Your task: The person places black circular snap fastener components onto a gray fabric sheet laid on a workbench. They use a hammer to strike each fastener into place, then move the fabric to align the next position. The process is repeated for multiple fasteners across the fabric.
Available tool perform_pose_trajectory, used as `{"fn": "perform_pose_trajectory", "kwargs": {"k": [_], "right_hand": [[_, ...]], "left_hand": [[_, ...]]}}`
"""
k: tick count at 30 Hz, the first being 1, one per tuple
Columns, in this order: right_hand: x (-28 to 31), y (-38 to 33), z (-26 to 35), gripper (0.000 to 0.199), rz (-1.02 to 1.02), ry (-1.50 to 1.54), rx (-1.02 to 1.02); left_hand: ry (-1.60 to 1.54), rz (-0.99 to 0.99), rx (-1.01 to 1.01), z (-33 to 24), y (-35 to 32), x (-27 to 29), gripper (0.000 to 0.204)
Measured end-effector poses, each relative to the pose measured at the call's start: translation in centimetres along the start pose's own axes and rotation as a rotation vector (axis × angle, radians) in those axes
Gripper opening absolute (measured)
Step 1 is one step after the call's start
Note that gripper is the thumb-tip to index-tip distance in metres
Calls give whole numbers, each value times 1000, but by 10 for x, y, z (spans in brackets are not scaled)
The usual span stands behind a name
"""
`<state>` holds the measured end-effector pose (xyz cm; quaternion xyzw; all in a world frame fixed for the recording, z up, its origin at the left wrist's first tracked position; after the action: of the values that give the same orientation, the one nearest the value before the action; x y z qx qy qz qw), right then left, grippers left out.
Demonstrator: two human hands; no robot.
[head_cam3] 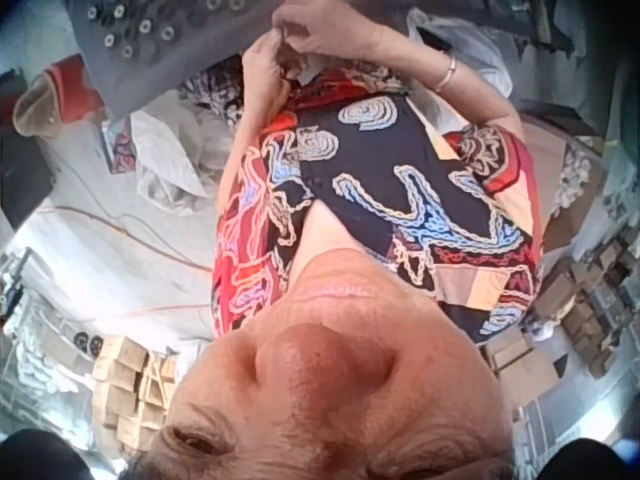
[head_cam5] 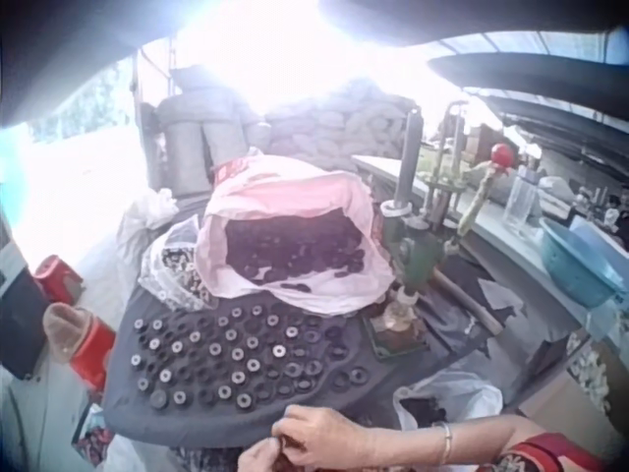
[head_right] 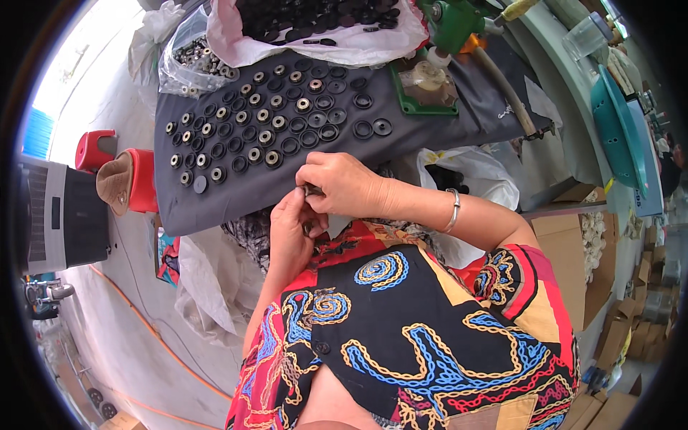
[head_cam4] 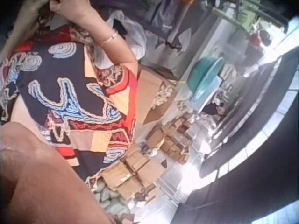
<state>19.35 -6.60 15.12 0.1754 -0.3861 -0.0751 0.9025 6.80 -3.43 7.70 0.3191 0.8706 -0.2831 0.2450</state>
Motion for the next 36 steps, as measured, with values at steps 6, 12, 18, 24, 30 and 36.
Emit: {"fn": "perform_pose_trajectory", "kwargs": {"k": [6, 12, 18, 24, 30, 36], "right_hand": [[-3, 4, -1, 12, 86, -111, 127], [32, 65, -35, 17, -22, -189, 125], [62, 150, -144, 30, -17, -395, -205], [57, 168, -173, 25, 20, -548, -209], [57, 172, -178, 24, 40, -596, -204], [60, 176, -172, 26, 67, -604, -180]], "left_hand": [[171, -86, -100, -7, 0, 2, 26], [71, -79, -74, -14, -4, 1, 27], [9, -129, -86, -15, -7, 22, 25], [-29, -176, -112, -16, -12, 27, 20], [-36, -147, -85, -12, -10, 23, 17], [-44, -147, -74, -12, -12, 20, 17]]}}
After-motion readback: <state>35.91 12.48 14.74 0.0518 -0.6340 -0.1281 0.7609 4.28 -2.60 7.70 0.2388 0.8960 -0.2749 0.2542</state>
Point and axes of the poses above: each hand's wrist, its own y-axis towards the middle knuckle, its own x-axis out of the back of the hand, z = x × y, the point moved 4 cm from there along y, towards the middle knuckle, and after that the axes turned 5 degrees about -z, right-handed, at the moved point
